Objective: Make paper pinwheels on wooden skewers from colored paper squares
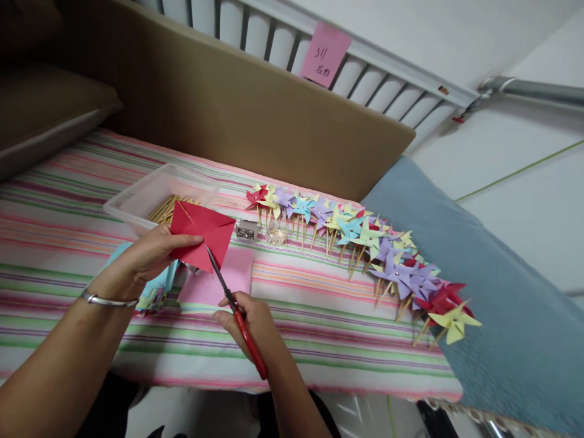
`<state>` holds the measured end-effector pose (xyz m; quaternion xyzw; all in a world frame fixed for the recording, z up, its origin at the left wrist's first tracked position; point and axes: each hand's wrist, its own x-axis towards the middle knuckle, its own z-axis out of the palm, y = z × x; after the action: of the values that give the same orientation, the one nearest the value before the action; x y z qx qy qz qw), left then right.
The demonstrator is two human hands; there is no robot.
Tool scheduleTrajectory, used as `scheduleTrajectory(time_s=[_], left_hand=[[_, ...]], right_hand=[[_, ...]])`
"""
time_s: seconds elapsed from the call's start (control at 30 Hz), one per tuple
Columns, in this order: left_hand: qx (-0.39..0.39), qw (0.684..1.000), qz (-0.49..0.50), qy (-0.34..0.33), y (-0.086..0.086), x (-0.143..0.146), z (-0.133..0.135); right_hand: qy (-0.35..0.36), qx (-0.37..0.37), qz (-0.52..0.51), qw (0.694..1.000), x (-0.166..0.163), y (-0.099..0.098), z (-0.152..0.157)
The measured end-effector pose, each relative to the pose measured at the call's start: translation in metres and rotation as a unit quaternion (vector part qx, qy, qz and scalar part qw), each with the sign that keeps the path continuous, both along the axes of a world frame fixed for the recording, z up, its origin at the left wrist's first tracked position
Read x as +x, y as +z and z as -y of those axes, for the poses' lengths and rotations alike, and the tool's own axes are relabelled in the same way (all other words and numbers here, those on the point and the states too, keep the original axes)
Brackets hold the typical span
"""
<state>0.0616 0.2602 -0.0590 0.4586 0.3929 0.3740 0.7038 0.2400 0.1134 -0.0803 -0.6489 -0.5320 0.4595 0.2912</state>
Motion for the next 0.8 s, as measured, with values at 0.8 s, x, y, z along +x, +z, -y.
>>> scheduleTrajectory(time_s=[0.8], left_hand=[[-0.008,0.99,-0.064,-0.124,-0.001,0.014,0.011]], right_hand=[[-0.125,0.229,-0.157,0.953,0.054,0.003,0.005]])
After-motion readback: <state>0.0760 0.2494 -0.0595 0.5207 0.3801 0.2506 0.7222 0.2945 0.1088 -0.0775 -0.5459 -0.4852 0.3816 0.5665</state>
